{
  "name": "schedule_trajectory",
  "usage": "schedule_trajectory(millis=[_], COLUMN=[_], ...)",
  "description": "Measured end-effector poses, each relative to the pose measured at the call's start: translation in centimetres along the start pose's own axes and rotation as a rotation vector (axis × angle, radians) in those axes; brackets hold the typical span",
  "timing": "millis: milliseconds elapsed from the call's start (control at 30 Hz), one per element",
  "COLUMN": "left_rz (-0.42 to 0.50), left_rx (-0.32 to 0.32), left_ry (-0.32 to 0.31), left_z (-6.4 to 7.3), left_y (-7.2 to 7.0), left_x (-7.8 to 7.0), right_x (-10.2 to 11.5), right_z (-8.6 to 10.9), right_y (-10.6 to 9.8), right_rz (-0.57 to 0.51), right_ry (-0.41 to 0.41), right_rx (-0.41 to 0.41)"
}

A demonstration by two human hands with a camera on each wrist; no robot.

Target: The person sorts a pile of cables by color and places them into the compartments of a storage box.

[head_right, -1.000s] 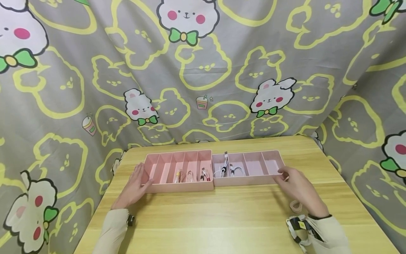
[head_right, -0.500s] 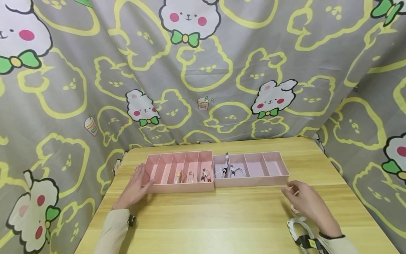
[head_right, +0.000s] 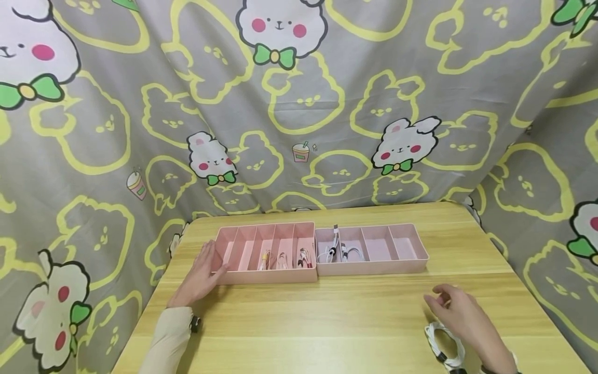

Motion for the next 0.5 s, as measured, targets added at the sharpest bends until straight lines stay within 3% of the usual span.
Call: schedule_trajectory(millis=[167,333,500], left_rz=[0.001,-0.003,-0.008], left_rx=[-0.003,-0.005,-0.008], left_ry=[0.003,0.006,0.006], left_z=[0.1,0.1,0.0], left_y=[0.0,0.0,0.0], left_x=[-0.1,-0.1,-0.1], right_x=[-0.5,-1.0,-1.4], right_z=[0.6,1.1,1.8], right_y=[0.5,0.8,1.3], right_rz=[0.016,0.035,0.033], right_ry=[0.031,0.094,0.077], right_rx=[0.023,0.101,0.166])
Point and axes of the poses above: each hand's wrist, its own z-axis away from the middle knuckle, its own y-axis out of the palm, x = y × z, the point moved 4 cm from there along -z, towards the middle knuckle, and after that the axes turned 4 degrees about -z, right-handed, at the moved point
